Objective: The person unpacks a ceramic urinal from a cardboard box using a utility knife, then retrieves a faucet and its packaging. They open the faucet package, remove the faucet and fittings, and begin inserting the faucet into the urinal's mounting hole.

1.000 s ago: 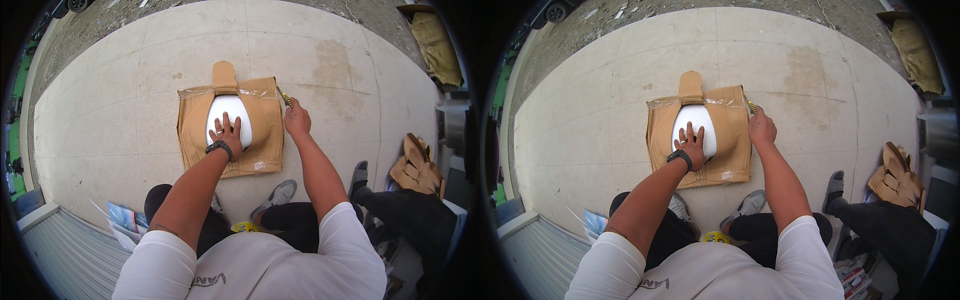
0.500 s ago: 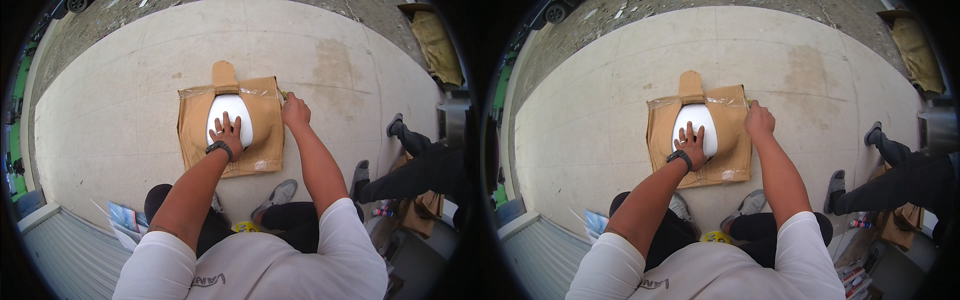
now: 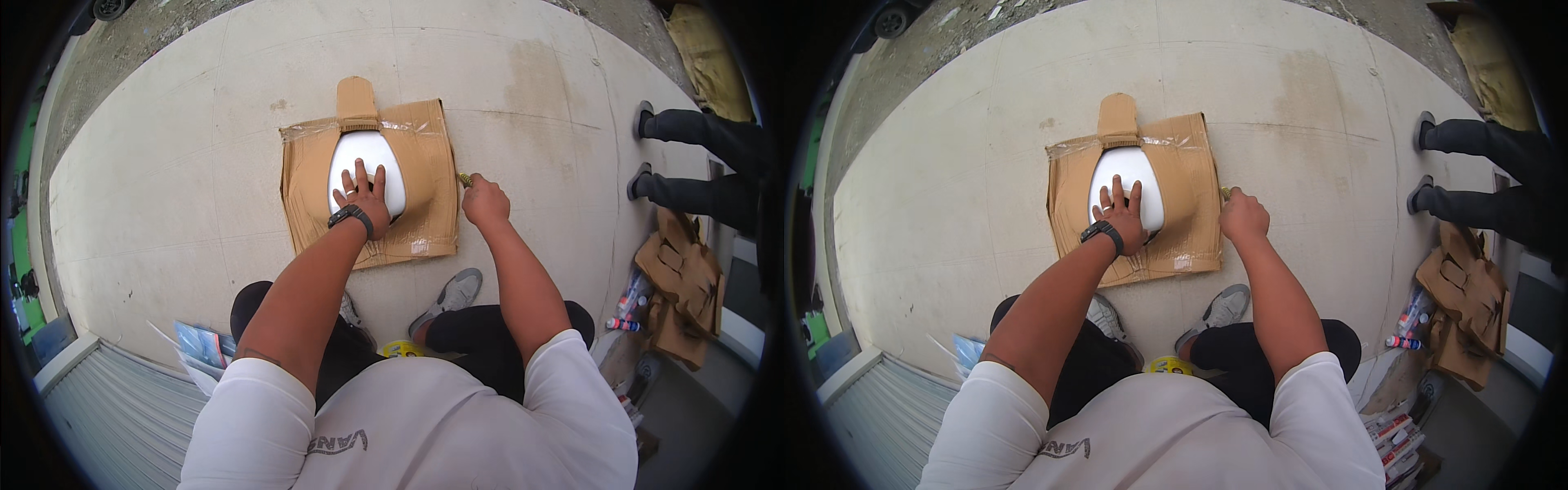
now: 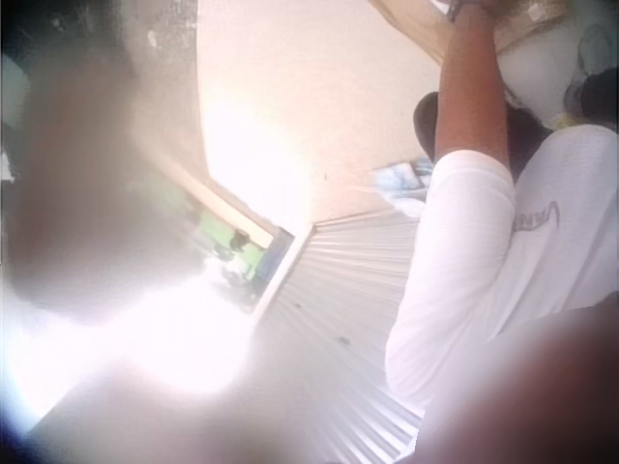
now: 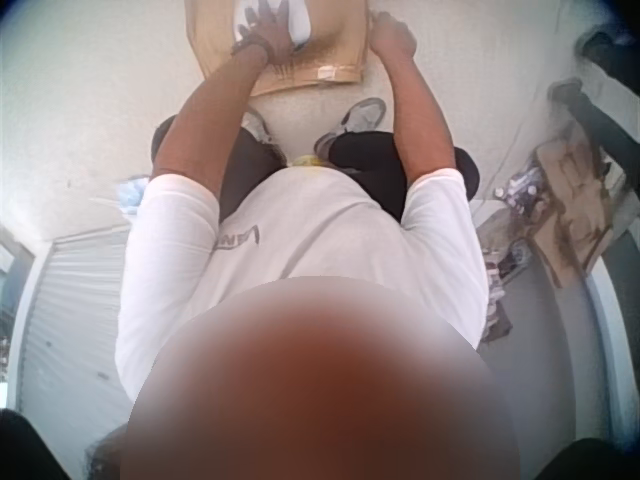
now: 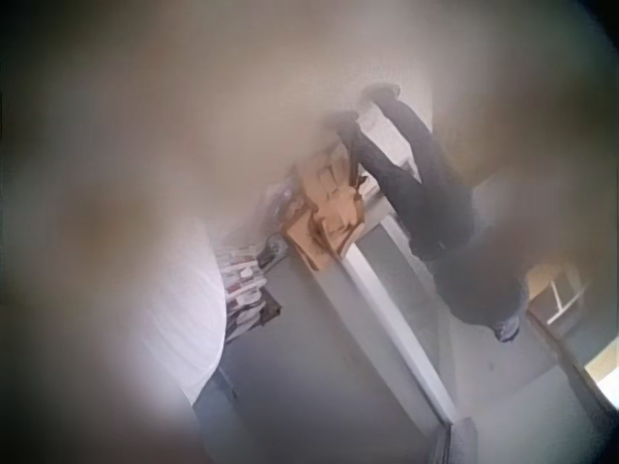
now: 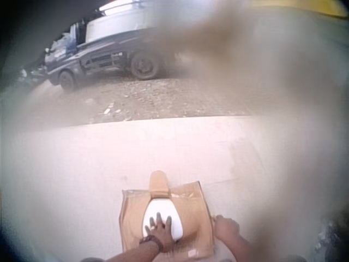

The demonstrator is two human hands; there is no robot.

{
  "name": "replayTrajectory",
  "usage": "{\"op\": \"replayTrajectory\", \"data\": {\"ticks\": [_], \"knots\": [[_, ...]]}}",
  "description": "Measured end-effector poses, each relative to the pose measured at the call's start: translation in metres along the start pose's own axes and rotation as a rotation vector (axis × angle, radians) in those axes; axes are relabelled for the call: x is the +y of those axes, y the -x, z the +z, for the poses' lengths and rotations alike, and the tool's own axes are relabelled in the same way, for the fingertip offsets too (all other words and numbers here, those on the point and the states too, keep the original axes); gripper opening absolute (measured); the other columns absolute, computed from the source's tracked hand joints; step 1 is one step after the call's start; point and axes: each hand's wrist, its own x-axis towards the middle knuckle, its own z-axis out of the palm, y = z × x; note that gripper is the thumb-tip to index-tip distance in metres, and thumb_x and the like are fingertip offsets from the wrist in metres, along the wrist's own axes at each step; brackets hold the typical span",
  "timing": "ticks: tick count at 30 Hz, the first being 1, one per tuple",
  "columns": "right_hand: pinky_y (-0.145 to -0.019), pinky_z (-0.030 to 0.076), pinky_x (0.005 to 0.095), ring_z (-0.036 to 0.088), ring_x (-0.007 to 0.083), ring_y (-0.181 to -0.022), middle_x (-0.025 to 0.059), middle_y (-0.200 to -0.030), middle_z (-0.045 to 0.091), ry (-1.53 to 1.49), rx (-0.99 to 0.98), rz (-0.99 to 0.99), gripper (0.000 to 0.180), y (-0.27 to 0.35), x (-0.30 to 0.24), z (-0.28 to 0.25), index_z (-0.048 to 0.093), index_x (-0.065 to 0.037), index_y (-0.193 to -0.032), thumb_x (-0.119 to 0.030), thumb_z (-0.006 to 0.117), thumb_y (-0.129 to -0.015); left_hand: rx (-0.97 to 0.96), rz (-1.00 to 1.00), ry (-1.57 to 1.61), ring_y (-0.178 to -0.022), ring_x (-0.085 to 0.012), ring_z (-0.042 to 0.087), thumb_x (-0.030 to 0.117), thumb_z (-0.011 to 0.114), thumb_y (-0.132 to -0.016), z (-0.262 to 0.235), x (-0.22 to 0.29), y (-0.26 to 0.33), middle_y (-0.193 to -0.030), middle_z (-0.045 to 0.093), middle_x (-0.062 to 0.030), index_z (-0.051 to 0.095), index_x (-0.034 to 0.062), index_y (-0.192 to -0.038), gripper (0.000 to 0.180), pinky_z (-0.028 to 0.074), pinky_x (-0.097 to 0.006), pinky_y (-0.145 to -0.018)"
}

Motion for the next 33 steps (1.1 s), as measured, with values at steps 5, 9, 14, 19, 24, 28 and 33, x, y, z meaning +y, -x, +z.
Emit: {"op": "replayTrajectory", "data": {"ticks": [5,9,14,19,24,28,33], "knots": [[-0.085,0.057,0.0535,0.071,0.0435,-0.098,0.0262,-0.105,0.072,0.014,-0.141,0.098,0.032,0.069,0.025,0.015,0.063,-0.005,-0.122,-0.021,0.057,-0.094,0.01,-0.01,-0.014,-0.156,-0.0508,-0.006,0.01,0.066,-0.081,0.002,0.0,0.0,-0.168,-0.021,-0.0236,-0.007,0.0225,-0.166,0.113,0.01,-0.068,-0.121],[-0.084,0.058,0.0517,0.073,0.0418,-0.097,0.0246,-0.103,0.073,-0.01,-0.122,0.148,0.028,0.104,0.023,0.022,0.063,-0.002,-0.115,-0.016,0.059,-0.091,0.026,-0.003,-0.014,-0.156,-0.0494,-0.005,0.012,0.067,-0.082,0.002,0.0,0.003,-0.169,-0.021,-0.0227,-0.007,0.0231,-0.166,0.112,0.011,-0.067,-0.122],[-0.085,0.058,0.0519,0.073,0.0422,-0.098,0.0253,-0.104,0.073,0.002,-0.091,0.104,0.029,0.107,0.006,0.027,0.062,-0.001,-0.115,-0.015,0.061,-0.09,0.033,-0.003,-0.013,-0.157,-0.048,-0.005,0.014,0.066,-0.083,0.002,-0.001,0.005,-0.169,-0.02,-0.0212,-0.007,0.0239,-0.166,0.11,0.012,-0.067,-0.122],[-0.084,0.058,0.0516,0.072,0.0432,-0.098,0.0263,-0.103,0.073,-0.02,-0.092,0.112,0.033,0.109,-0.011,0.041,0.058,-0.001,-0.119,-0.012,0.062,-0.088,0.059,0.003,-0.004,-0.157,-0.0479,-0.006,0.015,0.066,-0.083,0.006,-0.002,0.005,-0.169,-0.019,-0.0213,-0.005,0.0237,-0.166,0.11,0.012,-0.067,-0.122],[-0.083,0.058,0.0519,0.073,0.0442,-0.095,0.0282,-0.101,0.072,-0.014,-0.124,0.139,0.05,0.137,-0.002,0.05,0.047,0.0,-0.134,-0.01,0.061,-0.088,0.042,0.016,-0.006,-0.156,-0.0495,-0.005,0.014,0.067,-0.083,0.003,-0.003,0.004,-0.169,-0.019,-0.0224,-0.004,0.0225,-0.166,0.11,0.013,-0.068,-0.121],[-0.081,0.058,0.0522,0.073,0.0445,-0.093,0.0284,-0.099,0.072,0.018,-0.135,0.13,0.059,0.147,0.001,0.061,0.042,-0.001,-0.142,-0.008,0.061,-0.087,0.068,0.007,-0.025,-0.156,-0.0497,-0.004,0.019,0.069,-0.084,0.005,-0.003,0.003,-0.169,-0.017,-0.0221,-0.004,0.0226,-0.166,0.109,0.014,-0.068,-0.121],[-0.08,0.059,0.0515,0.073,0.0437,-0.091,0.0276,-0.097,0.073,0.023,-0.123,0.088,0.057,0.142,0.01,0.066,0.045,0.0,-0.14,-0.008,0.061,-0.086,0.076,-0.009,-0.075,-0.156,-0.0488,-0.002,0.033,0.071,-0.088,0.01,-0.004,0.0,-0.17,-0.015,-0.0209,-0.002,0.0239,-0.166,0.107,0.016,-0.065,-0.122]]}}
